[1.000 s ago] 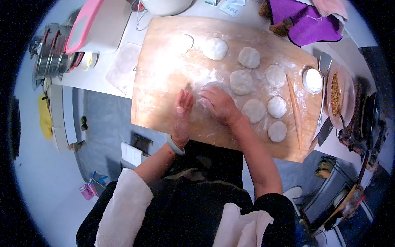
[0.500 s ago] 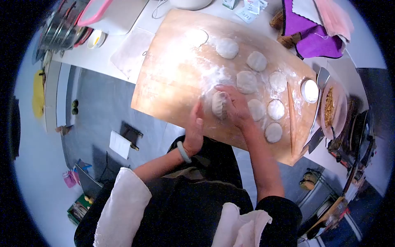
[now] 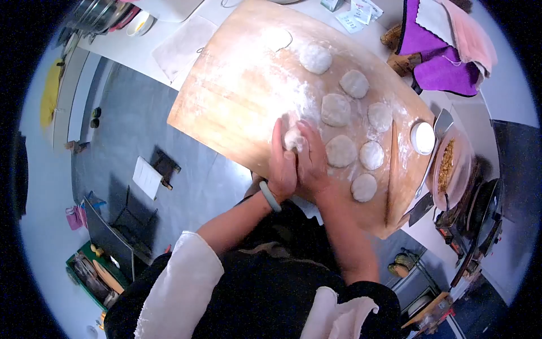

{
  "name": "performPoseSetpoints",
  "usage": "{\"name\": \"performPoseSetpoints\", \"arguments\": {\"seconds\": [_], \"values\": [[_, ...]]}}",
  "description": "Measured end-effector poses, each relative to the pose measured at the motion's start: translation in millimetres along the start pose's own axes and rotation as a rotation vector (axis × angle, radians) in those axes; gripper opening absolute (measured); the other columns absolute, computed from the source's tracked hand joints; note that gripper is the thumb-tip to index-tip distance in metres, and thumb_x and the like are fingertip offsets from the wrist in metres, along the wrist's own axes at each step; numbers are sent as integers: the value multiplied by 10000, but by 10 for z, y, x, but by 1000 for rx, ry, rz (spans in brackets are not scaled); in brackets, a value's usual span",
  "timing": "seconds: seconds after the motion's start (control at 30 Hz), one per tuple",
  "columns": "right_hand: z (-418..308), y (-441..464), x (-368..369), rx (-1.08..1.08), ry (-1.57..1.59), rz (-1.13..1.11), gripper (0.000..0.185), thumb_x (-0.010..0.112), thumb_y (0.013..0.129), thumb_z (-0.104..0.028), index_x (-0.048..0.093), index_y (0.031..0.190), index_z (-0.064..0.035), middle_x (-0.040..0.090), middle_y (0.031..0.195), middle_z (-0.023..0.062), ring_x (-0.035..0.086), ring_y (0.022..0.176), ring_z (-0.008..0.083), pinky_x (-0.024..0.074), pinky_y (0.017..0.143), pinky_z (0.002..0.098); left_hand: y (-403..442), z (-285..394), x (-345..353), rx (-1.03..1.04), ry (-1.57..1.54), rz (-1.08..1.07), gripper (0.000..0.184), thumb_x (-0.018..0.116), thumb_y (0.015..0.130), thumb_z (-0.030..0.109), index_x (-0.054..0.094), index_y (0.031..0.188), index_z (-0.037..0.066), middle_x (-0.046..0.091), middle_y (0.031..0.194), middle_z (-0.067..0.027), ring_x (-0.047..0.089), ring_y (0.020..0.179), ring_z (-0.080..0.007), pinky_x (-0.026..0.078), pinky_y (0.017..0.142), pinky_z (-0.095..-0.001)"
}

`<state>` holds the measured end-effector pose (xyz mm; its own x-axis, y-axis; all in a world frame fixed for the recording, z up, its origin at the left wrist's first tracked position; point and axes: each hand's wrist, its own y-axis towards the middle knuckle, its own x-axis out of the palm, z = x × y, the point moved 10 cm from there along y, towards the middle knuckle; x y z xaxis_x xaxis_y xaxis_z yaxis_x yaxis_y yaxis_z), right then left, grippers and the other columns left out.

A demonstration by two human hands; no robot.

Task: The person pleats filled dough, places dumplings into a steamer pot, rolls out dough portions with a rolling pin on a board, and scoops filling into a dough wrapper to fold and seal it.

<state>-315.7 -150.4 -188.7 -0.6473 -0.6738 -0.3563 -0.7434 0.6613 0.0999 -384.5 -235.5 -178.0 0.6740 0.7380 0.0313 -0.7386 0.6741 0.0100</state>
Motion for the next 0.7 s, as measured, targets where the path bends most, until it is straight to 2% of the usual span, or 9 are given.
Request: {"name": "performPoseSetpoints", "arguments": {"seconds": [0.2,0.23,0.3,0.33,0.4,0.47,0.57,0.67,0.7], "values": [[72,-131,-113,138,193,85,337,396,971,-104,533,1252,21,551,1289,183,474,1262,298,315,1103,380,183,-98,-355,74,-237,10,595,323,885,83,243,1443,-107,337,1483,-244,331,1384,-304,255,1146,-369],[34,-68,-102,117,184,53,325,400,970,-104,545,1233,20,560,1274,184,481,1252,301,322,1097,379,133,-94,-342,35,-217,24,666,349,937,299,222,1449,-106,333,1482,-234,320,1386,-291,248,1149,-373],[-27,49,-59,76,168,-13,304,406,967,-103,568,1194,18,578,1244,186,497,1232,306,335,1085,379,-6,-39,-262,28,-20,8,738,383,933,378,203,1452,-114,315,1481,-252,288,1394,-325,213,1160,-395],[-33,57,-23,52,148,-42,293,410,963,-103,579,1171,17,583,1232,187,506,1219,310,344,1076,381,-65,-43,-201,59,158,-25,702,392,877,241,205,1448,-123,300,1481,-279,268,1399,-372,186,1168,-413],[-12,52,61,1,101,-97,275,419,956,-103,601,1126,15,594,1207,189,524,1193,318,363,1057,385,-161,46,-82,78,239,-42,718,423,821,145,199,1443,-133,270,1476,-328,231,1392,-467,146,1175,-455],[30,5,44,-25,75,-83,277,421,960,-127,609,1104,16,598,1193,196,536,1175,327,376,1042,390,-209,-150,17,33,191,-49,733,433,848,232,204,1439,-134,258,1479,-338,226,1390,-479,140,1168,-483],[12,-56,28,-41,67,-57,293,418,972,-167,620,1072,21,607,1168,205,556,1150,328,398,1020,393,-321,3,94,263,380,-151,745,431,870,311,225,1432,-132,252,1476,-349,223,1388,-487,138,1161,-507],[-14,-7,-75,9,172,36,287,411,968,-147,620,1068,23,610,1173,196,560,1151,318,403,1018,389,-276,-9,-43,165,359,-109,798,423,914,454,237,1429,-128,244,1475,-355,224,1386,-492,140,1156,-518],[37,0,-113,46,184,61,281,411,960,-130,621,1068,22,614,1177,187,564,1146,308,403,1020,389,-238,66,-123,178,335,-63,886,386,923,591,246,1426,-125,236,1474,-362,233,1379,-499,148,1152,-520]]}}
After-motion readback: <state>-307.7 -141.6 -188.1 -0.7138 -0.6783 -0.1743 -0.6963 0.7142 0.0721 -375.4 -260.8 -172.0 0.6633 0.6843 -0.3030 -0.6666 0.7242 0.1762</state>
